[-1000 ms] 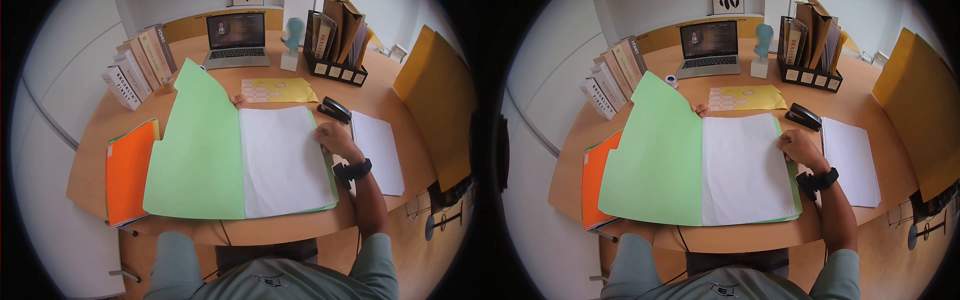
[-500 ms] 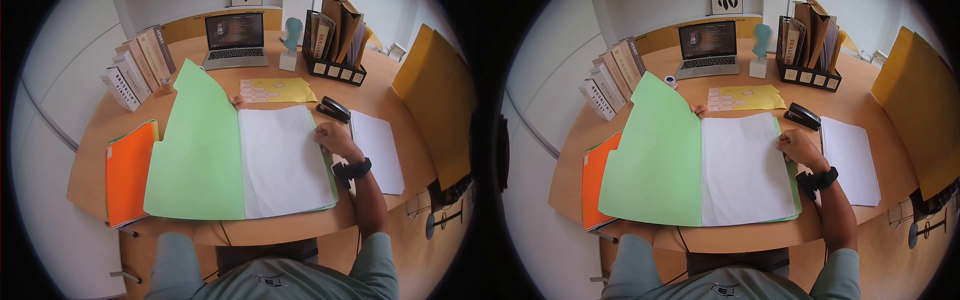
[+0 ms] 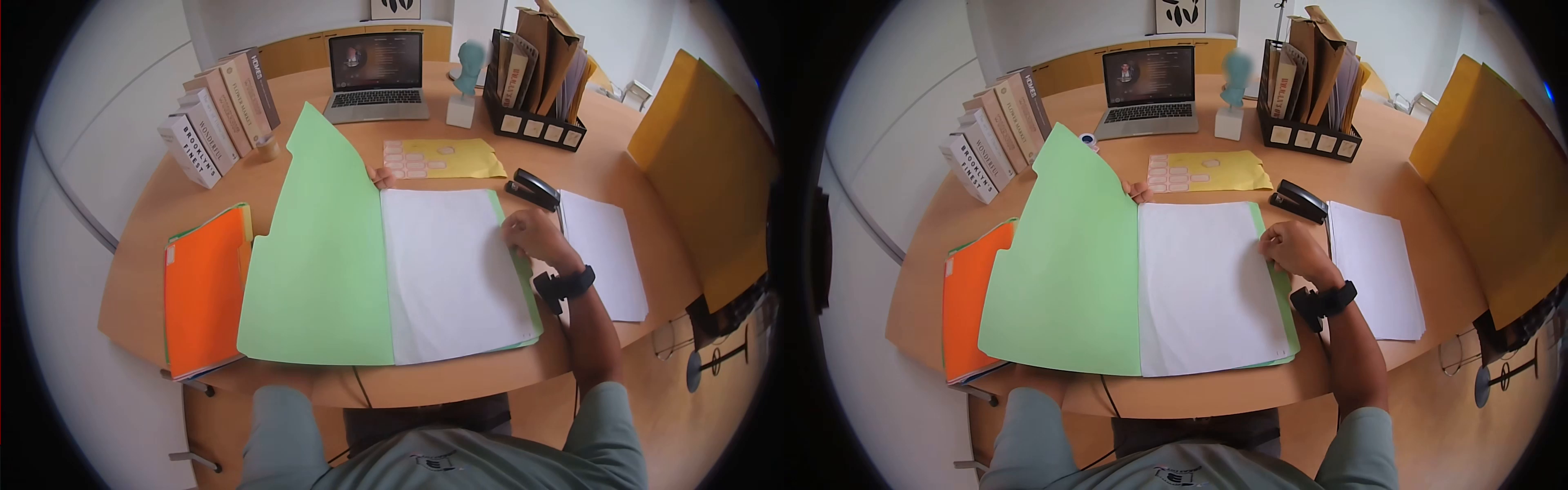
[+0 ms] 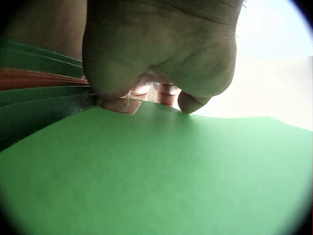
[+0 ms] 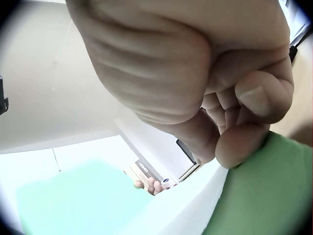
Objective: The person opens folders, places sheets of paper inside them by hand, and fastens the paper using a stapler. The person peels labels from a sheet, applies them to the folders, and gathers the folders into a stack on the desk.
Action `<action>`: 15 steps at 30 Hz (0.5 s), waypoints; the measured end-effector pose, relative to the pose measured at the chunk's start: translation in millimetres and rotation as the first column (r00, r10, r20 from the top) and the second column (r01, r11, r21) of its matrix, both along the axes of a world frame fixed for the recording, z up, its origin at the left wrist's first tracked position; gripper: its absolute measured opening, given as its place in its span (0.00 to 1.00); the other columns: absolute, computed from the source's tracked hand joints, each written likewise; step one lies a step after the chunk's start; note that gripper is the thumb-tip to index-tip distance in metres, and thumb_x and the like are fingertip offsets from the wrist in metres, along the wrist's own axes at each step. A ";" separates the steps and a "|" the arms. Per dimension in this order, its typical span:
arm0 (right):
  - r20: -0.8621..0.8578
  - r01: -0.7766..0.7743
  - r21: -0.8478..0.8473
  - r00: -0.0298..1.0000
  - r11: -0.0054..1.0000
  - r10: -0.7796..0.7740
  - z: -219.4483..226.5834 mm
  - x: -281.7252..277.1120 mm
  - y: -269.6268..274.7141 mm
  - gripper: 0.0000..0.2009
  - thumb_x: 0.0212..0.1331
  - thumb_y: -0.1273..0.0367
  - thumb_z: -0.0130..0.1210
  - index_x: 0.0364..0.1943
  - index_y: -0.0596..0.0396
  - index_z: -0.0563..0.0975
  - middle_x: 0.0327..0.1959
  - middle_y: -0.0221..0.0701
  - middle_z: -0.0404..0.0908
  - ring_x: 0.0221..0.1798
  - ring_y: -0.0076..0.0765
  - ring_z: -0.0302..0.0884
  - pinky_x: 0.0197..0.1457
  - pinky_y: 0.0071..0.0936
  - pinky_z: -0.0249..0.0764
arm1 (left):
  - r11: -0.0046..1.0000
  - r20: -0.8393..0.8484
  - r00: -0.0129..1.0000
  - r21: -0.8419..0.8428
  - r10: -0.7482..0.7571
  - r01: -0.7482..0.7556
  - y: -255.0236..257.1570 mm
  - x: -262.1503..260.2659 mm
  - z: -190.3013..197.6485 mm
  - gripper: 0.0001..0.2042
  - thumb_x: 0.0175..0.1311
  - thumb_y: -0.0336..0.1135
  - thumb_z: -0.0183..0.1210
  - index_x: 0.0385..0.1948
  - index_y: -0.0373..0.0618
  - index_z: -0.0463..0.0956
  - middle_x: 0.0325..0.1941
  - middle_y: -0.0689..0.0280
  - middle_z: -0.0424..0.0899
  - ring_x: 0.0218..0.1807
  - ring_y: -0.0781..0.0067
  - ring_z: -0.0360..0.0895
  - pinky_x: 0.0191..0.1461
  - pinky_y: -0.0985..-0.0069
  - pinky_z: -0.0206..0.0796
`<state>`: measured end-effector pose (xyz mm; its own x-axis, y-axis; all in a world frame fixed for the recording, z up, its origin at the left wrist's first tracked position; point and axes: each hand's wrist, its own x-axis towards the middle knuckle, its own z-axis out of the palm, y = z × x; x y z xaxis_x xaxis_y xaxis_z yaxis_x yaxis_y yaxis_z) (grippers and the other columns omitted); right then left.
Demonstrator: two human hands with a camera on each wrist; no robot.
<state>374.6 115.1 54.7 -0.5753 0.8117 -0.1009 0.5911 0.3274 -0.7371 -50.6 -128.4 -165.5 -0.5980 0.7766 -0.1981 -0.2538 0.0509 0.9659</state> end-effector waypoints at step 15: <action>-0.010 -0.006 -0.099 1.000 0.995 0.005 23.5 1.4 -13.1 0.09 0.65 0.69 0.55 0.35 0.62 0.79 0.26 0.28 0.82 0.24 0.21 0.79 0.26 0.20 0.73 | 1.000 -0.012 1.000 -0.008 -0.008 0.008 1.1 1.5 -0.5 0.12 0.71 0.40 0.53 0.40 0.40 0.78 0.33 0.69 0.78 0.35 0.74 0.76 0.37 0.74 0.69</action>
